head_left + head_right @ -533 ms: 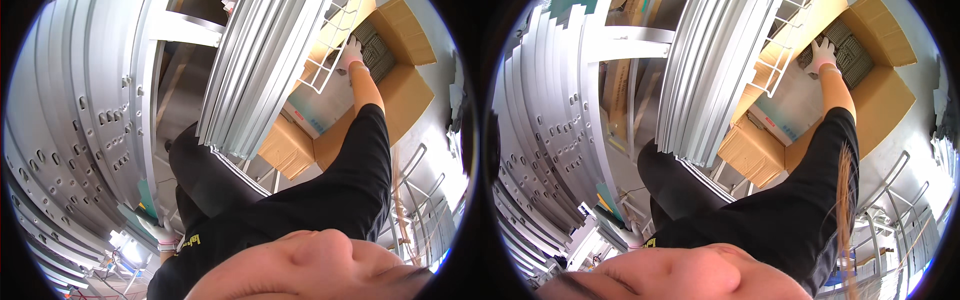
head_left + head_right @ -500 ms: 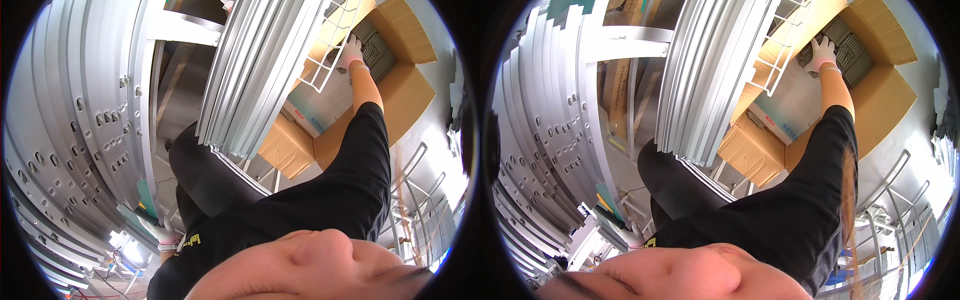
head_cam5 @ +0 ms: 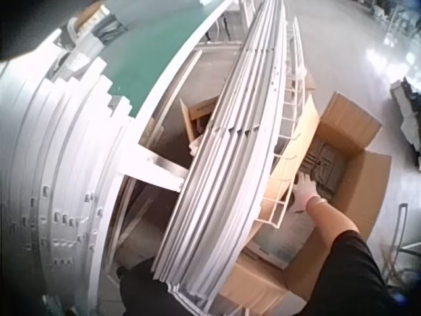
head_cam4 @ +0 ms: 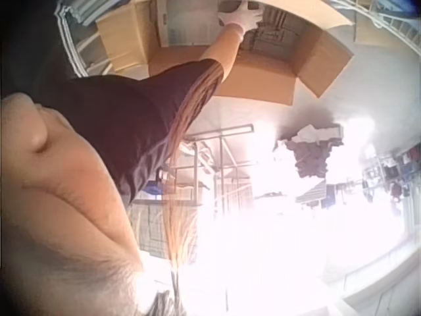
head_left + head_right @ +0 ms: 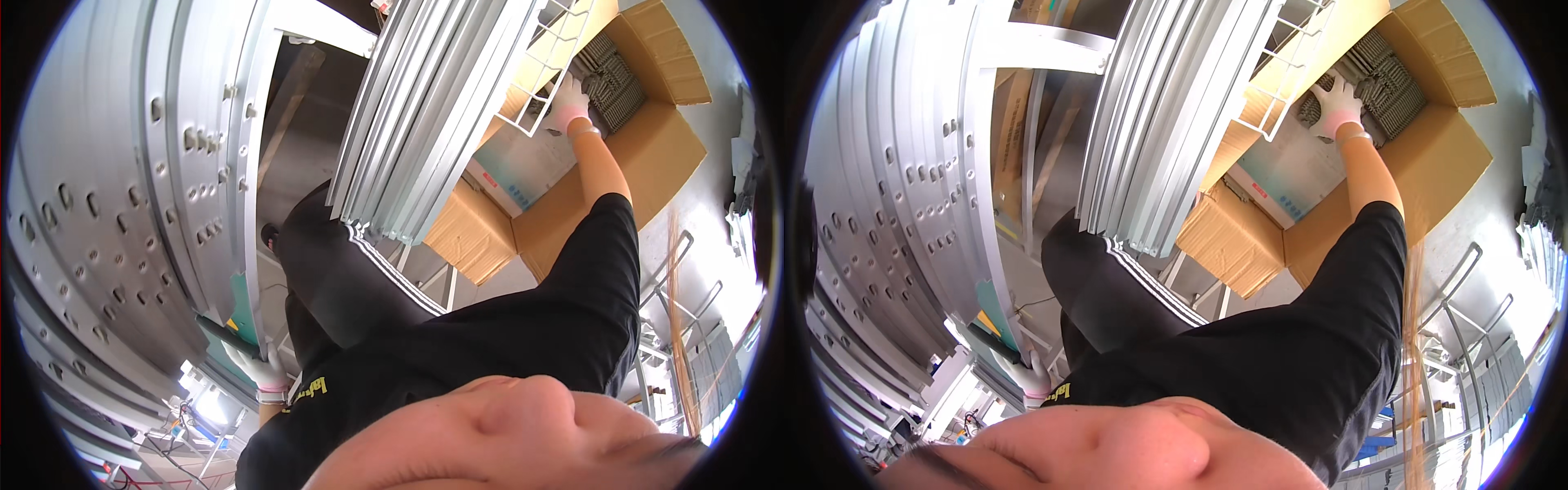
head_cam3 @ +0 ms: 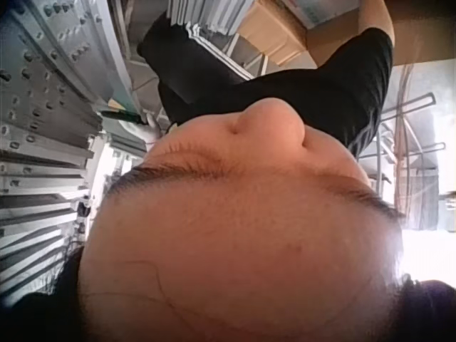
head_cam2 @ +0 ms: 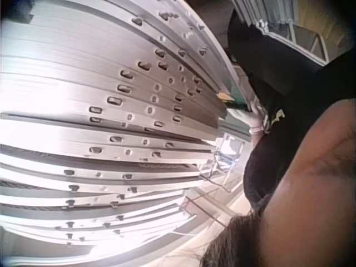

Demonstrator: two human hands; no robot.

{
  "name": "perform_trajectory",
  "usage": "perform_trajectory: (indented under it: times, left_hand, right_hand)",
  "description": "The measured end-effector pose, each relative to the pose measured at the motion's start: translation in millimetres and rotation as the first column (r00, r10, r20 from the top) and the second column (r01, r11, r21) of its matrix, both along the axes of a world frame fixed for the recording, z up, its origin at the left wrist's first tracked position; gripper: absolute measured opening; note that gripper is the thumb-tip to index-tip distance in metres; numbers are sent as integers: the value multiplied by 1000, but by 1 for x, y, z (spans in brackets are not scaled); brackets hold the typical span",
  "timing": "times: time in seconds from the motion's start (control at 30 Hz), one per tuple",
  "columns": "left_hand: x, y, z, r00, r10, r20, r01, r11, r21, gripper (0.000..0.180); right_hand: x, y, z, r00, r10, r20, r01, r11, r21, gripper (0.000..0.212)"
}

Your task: The person assembles light panels by placing a mesh sheet onto a frame, securing it with a hammer and a power drill, and stacking the finished units. The process involves repetitive handling of mesh sheets, frames, and small hardware components on a green workbench.

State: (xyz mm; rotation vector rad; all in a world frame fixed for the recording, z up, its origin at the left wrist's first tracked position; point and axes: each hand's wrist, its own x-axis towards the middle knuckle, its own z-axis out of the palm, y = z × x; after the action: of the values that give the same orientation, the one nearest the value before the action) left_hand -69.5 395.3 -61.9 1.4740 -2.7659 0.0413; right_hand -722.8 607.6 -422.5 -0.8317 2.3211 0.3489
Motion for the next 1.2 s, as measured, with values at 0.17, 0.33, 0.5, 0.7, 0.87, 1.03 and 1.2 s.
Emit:
perform_trajectory:
  times: [0.17,0.33,0.5,0.7,0.87,1.03,1.2]
  left_hand:
    - [-12,0,6,995,-51,84,52,999,-12,75]
    - [-9,-1,3,997,-27,77,29,999,-32,74]
    - [-11,-4,3,997,-50,62,53,998,-36,75]
    - [-25,-6,3,994,-93,61,95,995,-27,78]
    - [-30,-7,8,975,-202,92,205,979,-22,85]
    - [-14,15,-4,928,-350,-131,298,904,-306,72]
    - [-137,60,21,381,-542,-749,807,591,-17,49]
  right_hand:
    - [24,-7,-12,982,-184,35,184,983,7,103]
    - [9,-9,-14,980,-197,33,199,977,-76,100]
    - [3,-6,-7,975,-213,71,221,966,-134,97]
    - [32,28,-20,926,-375,35,336,781,-526,90]
    - [93,78,15,564,-516,645,781,81,-619,93]
    - [222,57,196,299,78,951,937,-213,-277,99]
    - [337,-19,302,223,534,815,962,13,-272,112]
